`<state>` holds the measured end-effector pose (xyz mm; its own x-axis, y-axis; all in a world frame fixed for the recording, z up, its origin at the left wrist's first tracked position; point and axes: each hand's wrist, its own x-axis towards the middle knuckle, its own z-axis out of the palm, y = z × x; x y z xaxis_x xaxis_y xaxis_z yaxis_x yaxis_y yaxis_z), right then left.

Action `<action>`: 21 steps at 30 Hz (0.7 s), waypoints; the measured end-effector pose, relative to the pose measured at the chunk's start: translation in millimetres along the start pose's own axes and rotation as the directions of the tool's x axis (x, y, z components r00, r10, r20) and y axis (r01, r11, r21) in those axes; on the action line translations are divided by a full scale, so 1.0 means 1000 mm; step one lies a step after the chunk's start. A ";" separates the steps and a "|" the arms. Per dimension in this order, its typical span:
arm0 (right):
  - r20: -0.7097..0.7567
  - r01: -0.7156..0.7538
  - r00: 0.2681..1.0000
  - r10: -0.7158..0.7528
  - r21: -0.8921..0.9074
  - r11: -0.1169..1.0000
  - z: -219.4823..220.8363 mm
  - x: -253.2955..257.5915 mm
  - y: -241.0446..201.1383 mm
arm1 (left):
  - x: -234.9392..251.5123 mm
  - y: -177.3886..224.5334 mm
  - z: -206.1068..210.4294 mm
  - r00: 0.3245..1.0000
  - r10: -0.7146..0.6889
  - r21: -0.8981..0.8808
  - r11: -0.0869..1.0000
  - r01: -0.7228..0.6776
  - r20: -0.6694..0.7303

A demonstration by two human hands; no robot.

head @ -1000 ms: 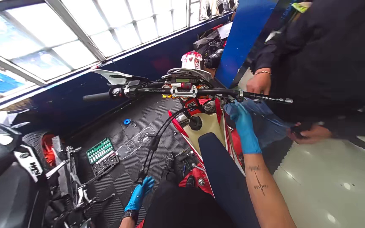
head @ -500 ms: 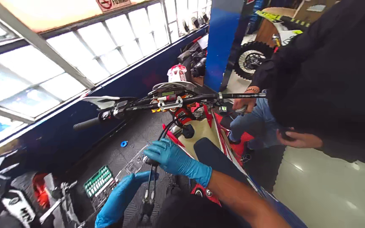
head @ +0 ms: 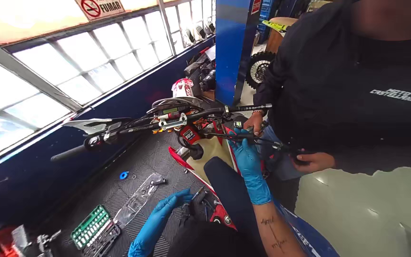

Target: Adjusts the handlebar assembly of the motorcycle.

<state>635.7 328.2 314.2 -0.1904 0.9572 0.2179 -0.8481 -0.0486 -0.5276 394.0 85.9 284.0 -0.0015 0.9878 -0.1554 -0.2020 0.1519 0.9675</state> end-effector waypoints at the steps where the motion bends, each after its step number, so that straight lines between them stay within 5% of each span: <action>1: 0.017 -0.015 1.000 0.015 0.002 1.000 0.001 0.001 -0.001 | -0.003 -0.007 -0.001 0.999 -0.026 -0.011 1.000 0.026 -0.040; 8: -0.048 -0.068 0.997 0.067 -0.038 0.997 0.004 0.020 -0.002 | -0.020 -0.024 -0.009 0.979 -0.079 -0.053 0.996 0.070 -0.187; 21: -0.269 -0.146 0.956 0.113 -0.104 0.984 0.012 0.049 -0.014 | -0.013 -0.023 -0.015 0.973 -0.092 -0.069 0.994 0.079 -0.213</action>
<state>632.2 372.4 341.5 -0.1449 0.9868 -0.0726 -0.7554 -0.1577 -0.6361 384.4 69.0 260.8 -0.1911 0.9401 -0.2823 -0.2687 0.2266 0.9362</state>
